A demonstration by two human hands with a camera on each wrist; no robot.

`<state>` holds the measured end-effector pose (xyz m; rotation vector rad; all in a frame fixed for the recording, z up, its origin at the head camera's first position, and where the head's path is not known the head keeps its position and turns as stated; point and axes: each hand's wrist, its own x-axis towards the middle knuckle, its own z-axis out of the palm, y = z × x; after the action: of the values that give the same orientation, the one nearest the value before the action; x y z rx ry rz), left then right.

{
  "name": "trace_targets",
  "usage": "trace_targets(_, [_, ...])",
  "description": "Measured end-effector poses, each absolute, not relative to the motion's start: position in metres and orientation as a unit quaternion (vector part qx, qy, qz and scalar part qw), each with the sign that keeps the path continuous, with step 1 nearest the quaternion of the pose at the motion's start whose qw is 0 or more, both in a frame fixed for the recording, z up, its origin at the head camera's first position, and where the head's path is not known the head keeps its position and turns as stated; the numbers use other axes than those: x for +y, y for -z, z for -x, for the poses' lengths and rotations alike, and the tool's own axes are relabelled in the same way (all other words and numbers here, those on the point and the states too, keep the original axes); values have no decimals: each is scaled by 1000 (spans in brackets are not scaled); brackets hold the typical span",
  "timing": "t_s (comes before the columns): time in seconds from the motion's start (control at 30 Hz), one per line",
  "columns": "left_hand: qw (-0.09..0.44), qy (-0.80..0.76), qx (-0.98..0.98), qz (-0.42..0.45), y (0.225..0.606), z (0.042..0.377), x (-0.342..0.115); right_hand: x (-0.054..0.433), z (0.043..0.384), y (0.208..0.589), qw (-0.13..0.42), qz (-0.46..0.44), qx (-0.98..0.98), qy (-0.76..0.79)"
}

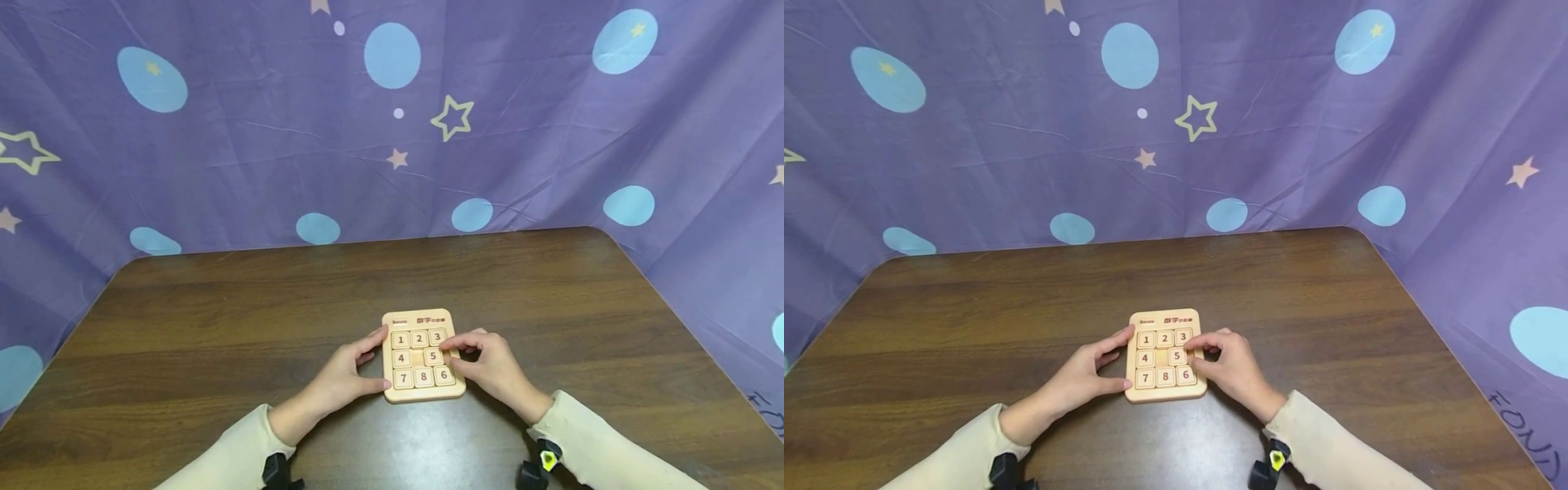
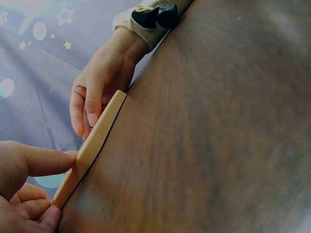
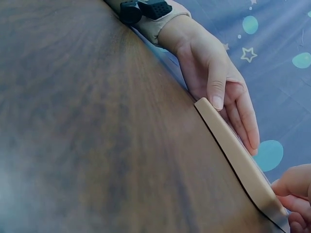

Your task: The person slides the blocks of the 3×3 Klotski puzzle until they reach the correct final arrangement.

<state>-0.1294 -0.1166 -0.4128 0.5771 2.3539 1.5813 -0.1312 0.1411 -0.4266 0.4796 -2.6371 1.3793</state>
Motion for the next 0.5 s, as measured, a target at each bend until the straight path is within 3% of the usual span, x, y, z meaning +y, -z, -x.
trace_targets(0.5, [119, -546, 805, -200, 413, 129, -117, 135, 133, 425, 47, -174, -866, -467])
